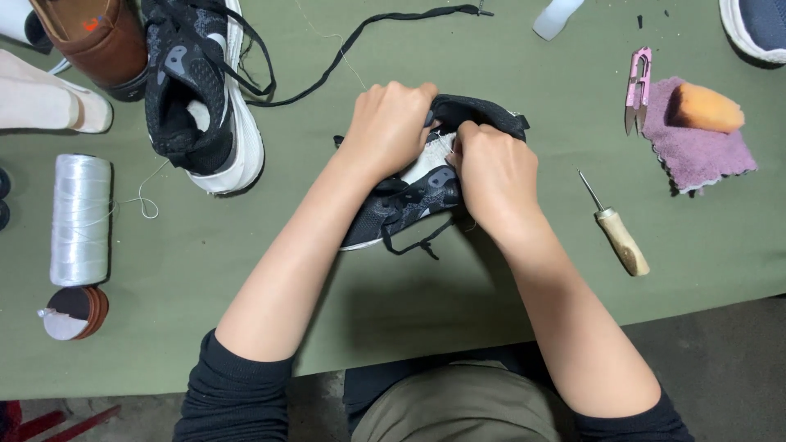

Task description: Hand-sewing the interior lining of a black sneaker using a needle, thread, and an awl at a repair bench.

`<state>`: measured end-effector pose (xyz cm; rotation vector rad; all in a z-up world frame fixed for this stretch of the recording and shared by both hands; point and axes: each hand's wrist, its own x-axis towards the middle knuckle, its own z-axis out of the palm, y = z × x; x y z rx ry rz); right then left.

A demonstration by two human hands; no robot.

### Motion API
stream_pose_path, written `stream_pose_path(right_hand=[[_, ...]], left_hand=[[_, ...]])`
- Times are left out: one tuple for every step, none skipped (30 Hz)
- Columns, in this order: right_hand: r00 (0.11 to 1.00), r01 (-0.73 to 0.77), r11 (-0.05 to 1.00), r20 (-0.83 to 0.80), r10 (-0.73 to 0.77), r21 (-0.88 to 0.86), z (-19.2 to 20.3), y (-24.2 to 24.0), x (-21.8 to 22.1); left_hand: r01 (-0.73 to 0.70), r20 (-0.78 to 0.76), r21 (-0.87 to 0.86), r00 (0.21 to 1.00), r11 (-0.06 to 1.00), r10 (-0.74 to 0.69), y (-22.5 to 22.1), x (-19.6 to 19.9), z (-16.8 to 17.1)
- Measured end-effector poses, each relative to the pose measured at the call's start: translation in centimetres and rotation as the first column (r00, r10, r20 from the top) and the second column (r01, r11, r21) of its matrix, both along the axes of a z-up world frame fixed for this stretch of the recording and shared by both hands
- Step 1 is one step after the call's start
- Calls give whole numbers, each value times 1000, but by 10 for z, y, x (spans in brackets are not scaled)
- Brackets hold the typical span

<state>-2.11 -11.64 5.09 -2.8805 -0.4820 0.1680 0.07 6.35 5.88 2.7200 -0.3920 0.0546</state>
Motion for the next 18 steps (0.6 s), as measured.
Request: stream_pose_path(right_hand=[[1000, 0, 1000, 1, 0, 1, -5, 0, 3], [999, 20, 1000, -35, -20, 12, -11, -1, 4], [997, 41, 999, -70, -39, 23, -17, -2, 6], [997, 42, 999, -69, -40, 24, -17, -2, 7], [997, 42, 999, -67, -41, 19, -17, -2, 7], [997, 42, 999, -65, -41, 15, -18, -1, 8], [997, 42, 999, -64, -41, 16, -19, -1, 9], [998, 41, 999, -53, -40, 21, -21, -2, 9], [998, 40, 999, -42, -39, 27, -23, -2, 8], [998, 40, 999, -44, -39, 28, -24, -2, 9], [999, 41, 998, -35, -40, 37, -25, -2, 10], [999, 44, 998, -25, -43, 45, -26, -2, 11], [999, 45, 998, -25, -44, 46, -25, -1, 11], [999, 45, 998, -27, -44, 35, -23, 0, 12], [999, 45, 999, -29, -44, 24, -22, 1, 13], [999, 45, 999, -28, -45, 26, -21, 1, 13], [997, 54, 998, -58, -52, 38, -20, 1, 14], [994, 63, 997, -90, -58, 51, -19, 2, 14]], left_hand=[[0, 1, 1, 1000, 1000, 0, -1, 5, -5], [-23, -47, 70, 999, 997, 26, -2, 8, -10], [-41, -93, 140, 994, 989, 55, -3, 12, -16], [-41, -92, 140, 994, 989, 54, -4, 12, -13], [-43, -117, 131, 991, 990, 58, -4, 12, -11], [-46, -143, 123, 988, 991, 63, -5, 11, -9], [-46, -141, 124, 988, 991, 63, -4, 12, -2], [-22, -233, 109, 971, 994, 47, -3, 12, 4], [0, -323, 92, 946, 996, 29, -3, 12, 10], [0, -325, 93, 945, 996, 30, -2, 12, 20], [-21, -431, 38, 902, 999, 36, -2, 12, 30], [-47, -530, -16, 848, 999, 32, -2, 12, 41], [-47, -530, -15, 848, 999, 32, 2, 13, 46], [-30, -614, -70, 789, 997, -20, 5, 15, 51], [-18, -688, -127, 722, 992, -75, 8, 16, 56], [-17, -687, -125, 723, 992, -74, 15, 16, 52], [-81, -711, -333, 675, 939, -195, 22, 15, 48], [-156, -706, -519, 632, 840, -318, 30, 14, 43]])
